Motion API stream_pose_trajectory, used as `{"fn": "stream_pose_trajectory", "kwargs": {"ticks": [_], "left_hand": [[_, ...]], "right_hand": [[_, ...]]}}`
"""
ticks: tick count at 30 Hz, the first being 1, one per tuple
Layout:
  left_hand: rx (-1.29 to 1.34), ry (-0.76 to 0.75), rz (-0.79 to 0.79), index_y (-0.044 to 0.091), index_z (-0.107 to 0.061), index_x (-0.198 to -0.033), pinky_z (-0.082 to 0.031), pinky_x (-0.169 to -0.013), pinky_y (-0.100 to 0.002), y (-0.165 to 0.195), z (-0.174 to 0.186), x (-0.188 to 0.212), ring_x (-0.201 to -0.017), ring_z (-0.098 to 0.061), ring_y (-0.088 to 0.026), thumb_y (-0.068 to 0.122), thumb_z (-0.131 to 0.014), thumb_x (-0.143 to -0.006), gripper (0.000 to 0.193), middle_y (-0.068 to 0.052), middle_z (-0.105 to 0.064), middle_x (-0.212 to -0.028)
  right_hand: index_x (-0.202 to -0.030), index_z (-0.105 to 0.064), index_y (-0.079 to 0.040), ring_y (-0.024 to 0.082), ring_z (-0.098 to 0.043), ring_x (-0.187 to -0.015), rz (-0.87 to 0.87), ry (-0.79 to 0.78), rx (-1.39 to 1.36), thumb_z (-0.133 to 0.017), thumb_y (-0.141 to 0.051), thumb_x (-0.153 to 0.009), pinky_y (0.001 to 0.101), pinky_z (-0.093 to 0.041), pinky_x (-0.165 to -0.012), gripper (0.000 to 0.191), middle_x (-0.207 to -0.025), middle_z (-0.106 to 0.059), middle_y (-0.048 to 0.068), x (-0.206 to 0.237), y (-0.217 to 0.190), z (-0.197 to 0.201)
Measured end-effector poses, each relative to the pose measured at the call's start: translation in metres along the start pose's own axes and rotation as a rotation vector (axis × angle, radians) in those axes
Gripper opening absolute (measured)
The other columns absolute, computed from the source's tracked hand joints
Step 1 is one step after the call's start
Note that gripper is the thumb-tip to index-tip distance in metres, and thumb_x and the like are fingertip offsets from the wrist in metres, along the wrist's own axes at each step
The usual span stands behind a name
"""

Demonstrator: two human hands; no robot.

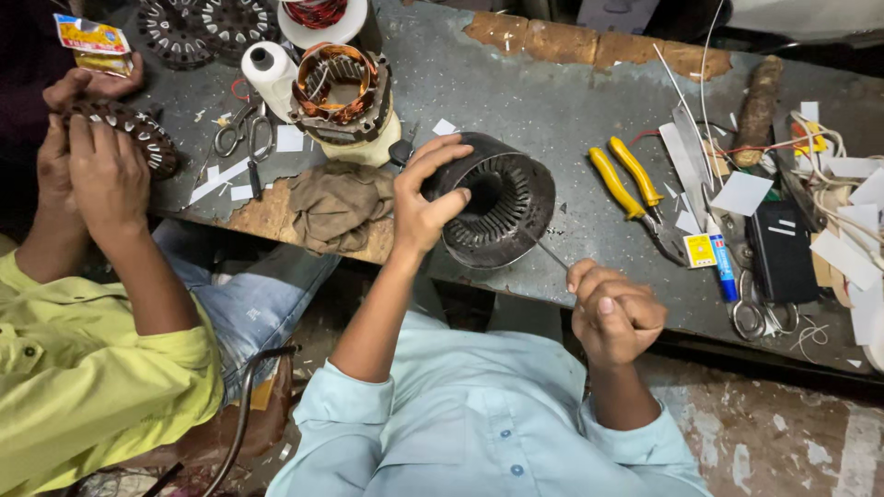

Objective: The person uses a screwdriver to scrape and clean the interior slots of a cylindrical motor stator. They then use pliers to adjust the stator and wipe the work area with a cloth. The task is performed at a cluttered workbench with various tools and motor parts visible.

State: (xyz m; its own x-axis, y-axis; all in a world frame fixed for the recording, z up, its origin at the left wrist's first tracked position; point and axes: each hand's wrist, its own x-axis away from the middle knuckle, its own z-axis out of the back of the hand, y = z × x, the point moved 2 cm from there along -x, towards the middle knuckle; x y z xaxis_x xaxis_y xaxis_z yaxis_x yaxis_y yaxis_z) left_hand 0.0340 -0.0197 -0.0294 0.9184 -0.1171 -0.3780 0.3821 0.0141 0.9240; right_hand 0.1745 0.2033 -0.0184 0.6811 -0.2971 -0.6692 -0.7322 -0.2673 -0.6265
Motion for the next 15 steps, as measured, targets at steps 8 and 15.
{"fn": "stream_pose_trajectory", "kwargs": {"ticks": [8, 15], "left_hand": [[0.018, 0.023, 0.026, 0.003, -0.073, -0.121, -0.041, -0.119, -0.039, -0.003, 0.002, -0.001, -0.136, -0.059, -0.03, 0.016, -0.069, -0.069, 0.054, -0.016, -0.065, -0.139], [-0.091, 0.023, -0.059, 0.007, -0.075, -0.119, -0.041, -0.12, -0.041, 0.009, -0.002, 0.003, -0.135, -0.059, -0.031, 0.015, -0.072, -0.068, 0.052, -0.014, -0.067, -0.138]], "right_hand": [[-0.059, -0.033, -0.003, 0.018, -0.039, -0.052, -0.042, -0.007, 0.002, -0.059, -0.006, -0.092, 0.0411, -0.038, -0.06, 0.042, -0.053, -0.041, 0.006, 0.007, 0.0, -0.004], [-0.06, -0.029, -0.006, 0.017, -0.037, -0.052, -0.02, 0.008, 0.031, -0.057, -0.001, -0.093, 0.0431, -0.04, -0.061, 0.044, -0.055, -0.04, 0.007, 0.0, 0.024, -0.014]]}}
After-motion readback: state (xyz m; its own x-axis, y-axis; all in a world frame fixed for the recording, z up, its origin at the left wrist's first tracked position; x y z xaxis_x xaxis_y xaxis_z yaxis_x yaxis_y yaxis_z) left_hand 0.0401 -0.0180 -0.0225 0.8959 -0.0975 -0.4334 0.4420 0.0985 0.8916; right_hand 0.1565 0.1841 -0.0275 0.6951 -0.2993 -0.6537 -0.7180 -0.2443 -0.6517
